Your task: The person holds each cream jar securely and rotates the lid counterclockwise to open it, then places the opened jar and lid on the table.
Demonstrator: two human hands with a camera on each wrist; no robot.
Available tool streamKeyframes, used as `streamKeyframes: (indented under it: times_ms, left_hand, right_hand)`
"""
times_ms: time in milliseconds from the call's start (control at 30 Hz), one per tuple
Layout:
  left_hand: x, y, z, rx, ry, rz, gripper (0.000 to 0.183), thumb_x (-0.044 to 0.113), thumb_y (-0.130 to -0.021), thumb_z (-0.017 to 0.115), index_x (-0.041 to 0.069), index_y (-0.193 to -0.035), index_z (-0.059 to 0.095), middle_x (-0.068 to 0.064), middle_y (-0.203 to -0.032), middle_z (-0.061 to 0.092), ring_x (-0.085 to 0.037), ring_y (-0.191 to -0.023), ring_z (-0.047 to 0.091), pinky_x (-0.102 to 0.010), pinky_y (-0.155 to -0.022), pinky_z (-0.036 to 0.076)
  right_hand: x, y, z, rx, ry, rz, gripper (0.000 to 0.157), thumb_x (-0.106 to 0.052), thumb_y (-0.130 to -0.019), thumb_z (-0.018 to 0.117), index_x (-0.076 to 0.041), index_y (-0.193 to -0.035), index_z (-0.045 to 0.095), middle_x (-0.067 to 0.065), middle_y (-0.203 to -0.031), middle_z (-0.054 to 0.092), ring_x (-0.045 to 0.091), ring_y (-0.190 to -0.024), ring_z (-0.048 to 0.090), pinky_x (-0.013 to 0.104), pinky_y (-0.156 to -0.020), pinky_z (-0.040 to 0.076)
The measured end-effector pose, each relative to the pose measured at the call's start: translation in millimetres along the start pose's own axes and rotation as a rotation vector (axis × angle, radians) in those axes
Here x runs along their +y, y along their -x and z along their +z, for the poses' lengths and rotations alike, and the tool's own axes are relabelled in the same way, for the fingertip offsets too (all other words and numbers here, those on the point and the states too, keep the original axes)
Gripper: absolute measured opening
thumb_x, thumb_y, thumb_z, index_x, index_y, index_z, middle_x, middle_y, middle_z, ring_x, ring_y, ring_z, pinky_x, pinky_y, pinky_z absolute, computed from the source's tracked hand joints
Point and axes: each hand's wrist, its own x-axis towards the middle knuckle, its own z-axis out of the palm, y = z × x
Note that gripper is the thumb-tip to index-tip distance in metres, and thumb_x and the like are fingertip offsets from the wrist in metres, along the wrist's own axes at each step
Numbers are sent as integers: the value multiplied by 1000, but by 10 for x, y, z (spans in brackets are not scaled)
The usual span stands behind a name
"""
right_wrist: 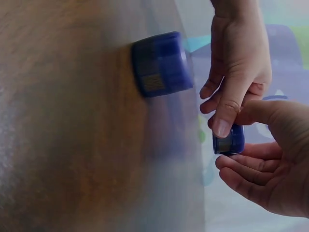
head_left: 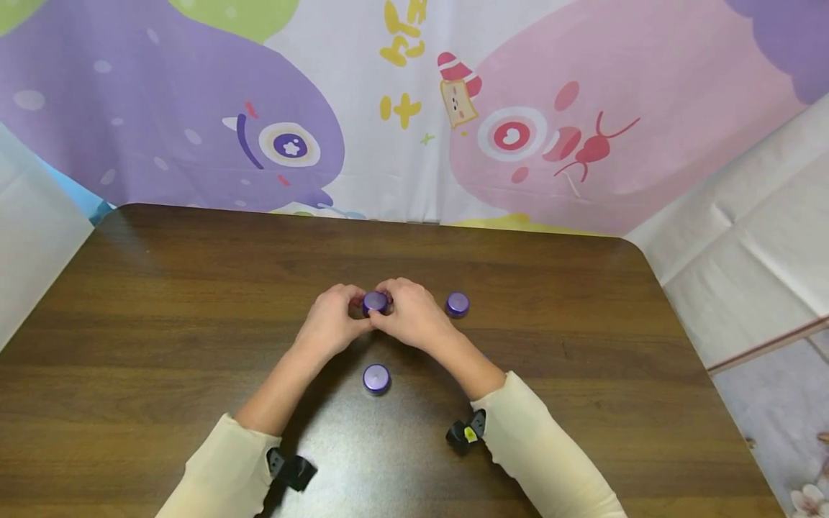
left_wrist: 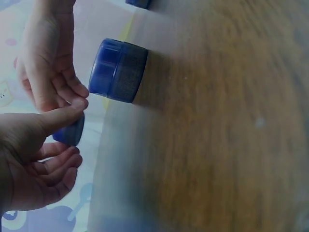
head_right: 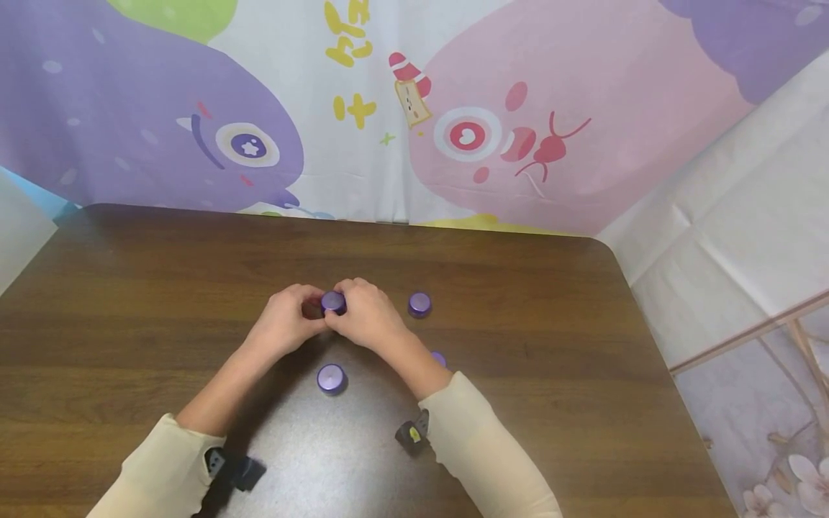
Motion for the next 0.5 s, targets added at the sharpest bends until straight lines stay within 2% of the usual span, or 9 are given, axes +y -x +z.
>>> streamKeyframes:
  times_ms: [133, 267, 500]
  left_hand:
    - [51, 24, -20, 56, 44, 31, 40, 18, -75, 76, -4, -106, 63, -15, -96, 63, -28, -87, 62, -38, -77, 53]
    - [112, 55, -52, 83, 81, 56, 42, 16, -74, 77, -4, -107, 62, -13, -98, 60, -27, -89, 62, -36, -78, 54]
    - [221, 120, -104, 132, 77, 133, 39, 19, -73, 78, -2, -102, 64, -10, -95, 61, -24, -86, 60, -34, -76, 53]
  right_hand:
    - [-32, 41, -90, 38, -16, -7, 39, -33, -84, 66, -5, -112, 63, 3, -91, 60, 14, -80, 54, 23, -67, 45]
    - [-65, 80, -169, 73, -3, -18, 43, -38, -83, 68, -5, -110, 64, 2, -86, 58, 13, -77, 52, 22, -63, 44]
    - [-117, 168, -292, 75, 17, -60, 33, -33, -85, 65, -7, -105, 66, 4, -87, 60, 12, -74, 53, 21, -62, 45]
